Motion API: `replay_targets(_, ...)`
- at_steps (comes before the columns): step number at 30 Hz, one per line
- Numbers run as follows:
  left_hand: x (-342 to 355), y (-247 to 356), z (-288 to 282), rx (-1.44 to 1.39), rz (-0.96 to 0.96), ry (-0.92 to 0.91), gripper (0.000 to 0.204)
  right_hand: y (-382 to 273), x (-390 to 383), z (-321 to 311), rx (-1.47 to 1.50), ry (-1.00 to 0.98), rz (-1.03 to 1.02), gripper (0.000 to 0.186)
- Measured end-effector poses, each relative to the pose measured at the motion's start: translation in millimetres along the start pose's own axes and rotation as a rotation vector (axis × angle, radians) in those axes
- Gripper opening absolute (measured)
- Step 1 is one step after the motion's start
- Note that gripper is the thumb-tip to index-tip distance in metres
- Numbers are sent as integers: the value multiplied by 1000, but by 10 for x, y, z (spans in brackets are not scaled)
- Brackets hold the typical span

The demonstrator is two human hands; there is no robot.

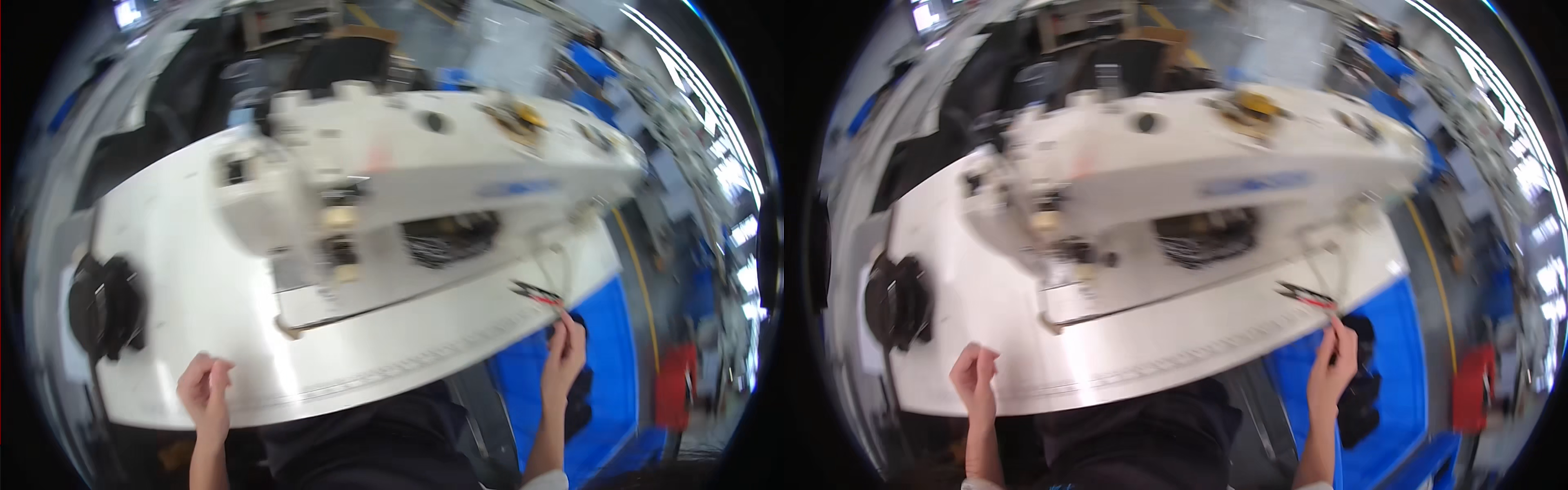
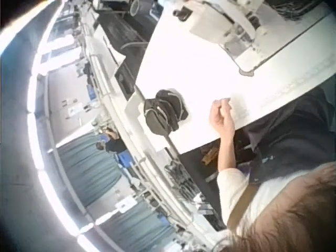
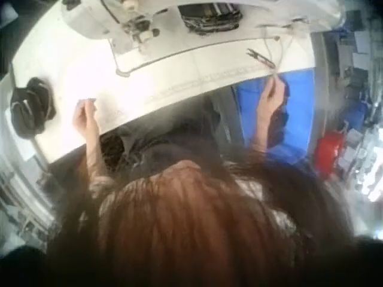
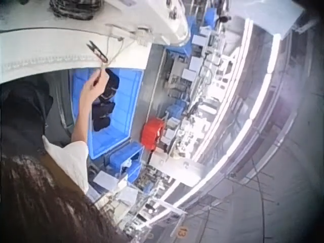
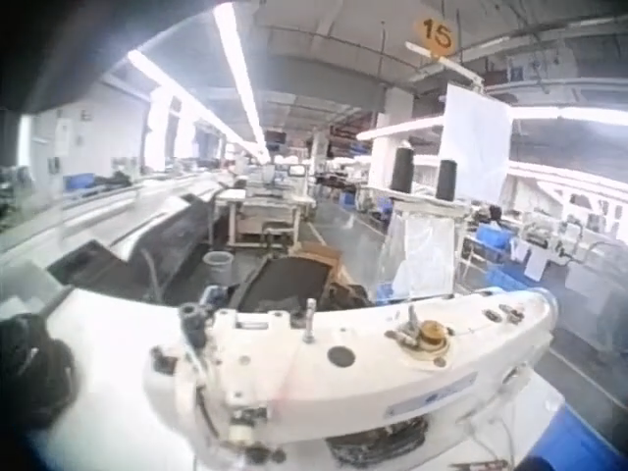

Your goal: Sewing a zipper component onto the main body of a small bag using an industrial sewing machine.

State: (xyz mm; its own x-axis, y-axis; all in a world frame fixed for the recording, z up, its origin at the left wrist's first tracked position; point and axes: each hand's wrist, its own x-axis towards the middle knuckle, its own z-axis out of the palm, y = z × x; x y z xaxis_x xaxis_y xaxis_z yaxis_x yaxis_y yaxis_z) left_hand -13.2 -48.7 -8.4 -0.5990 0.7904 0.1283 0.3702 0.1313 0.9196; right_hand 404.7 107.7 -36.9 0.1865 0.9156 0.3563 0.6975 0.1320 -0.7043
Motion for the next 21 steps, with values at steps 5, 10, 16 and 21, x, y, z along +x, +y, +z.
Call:
replay_targets(5,496,281,-577,421,543,451,7,-624,-154,321,0,-430,-431,23)
replay_targets(10,608,330,-1670,730,361,553,15,-940,-379,826,118,-519,-697,27)
replay_targets(16,572,47,-1754,977,152,179,51,-1030,-407,933,43,-876,-746,35)
replay_targets(21,453,26,-1878,794,167,165,54,-814,-446,875,-22,-790,-941,37)
